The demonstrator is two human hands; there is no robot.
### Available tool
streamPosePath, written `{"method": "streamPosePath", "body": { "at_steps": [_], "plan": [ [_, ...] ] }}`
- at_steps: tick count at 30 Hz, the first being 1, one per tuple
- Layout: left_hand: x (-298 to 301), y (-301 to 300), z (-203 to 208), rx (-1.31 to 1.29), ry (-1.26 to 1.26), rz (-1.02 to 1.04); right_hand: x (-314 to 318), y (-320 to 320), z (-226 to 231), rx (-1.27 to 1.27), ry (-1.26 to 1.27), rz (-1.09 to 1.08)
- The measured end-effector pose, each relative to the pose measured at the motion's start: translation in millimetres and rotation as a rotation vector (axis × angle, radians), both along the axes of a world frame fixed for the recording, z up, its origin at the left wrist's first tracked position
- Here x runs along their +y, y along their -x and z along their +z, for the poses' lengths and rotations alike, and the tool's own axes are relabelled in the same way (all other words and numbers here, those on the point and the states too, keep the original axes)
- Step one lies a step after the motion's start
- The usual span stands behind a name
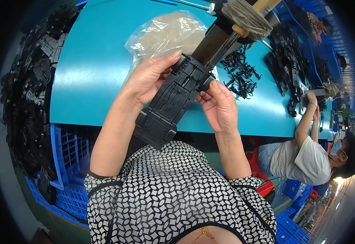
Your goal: Attaching small plastic connectors to a base component in a factory setting.
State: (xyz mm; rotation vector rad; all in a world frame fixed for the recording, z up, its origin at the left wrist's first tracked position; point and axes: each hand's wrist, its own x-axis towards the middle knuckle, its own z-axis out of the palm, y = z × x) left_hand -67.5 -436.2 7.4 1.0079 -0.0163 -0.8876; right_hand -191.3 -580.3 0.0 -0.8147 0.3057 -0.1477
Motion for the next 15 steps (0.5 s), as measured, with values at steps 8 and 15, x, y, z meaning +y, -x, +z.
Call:
{"method": "streamPosePath", "body": {
  "at_steps": [8, 15],
  "plan": [
    [17, 20, -17, 0.089, 0.057, -0.037, 10, 19, -16, 0.033, -0.031, 0.021],
    [26, 42, -29, 0.024, 0.151, -0.046, 13, 39, -16, -0.018, 0.151, 0.032]
  ]
}}
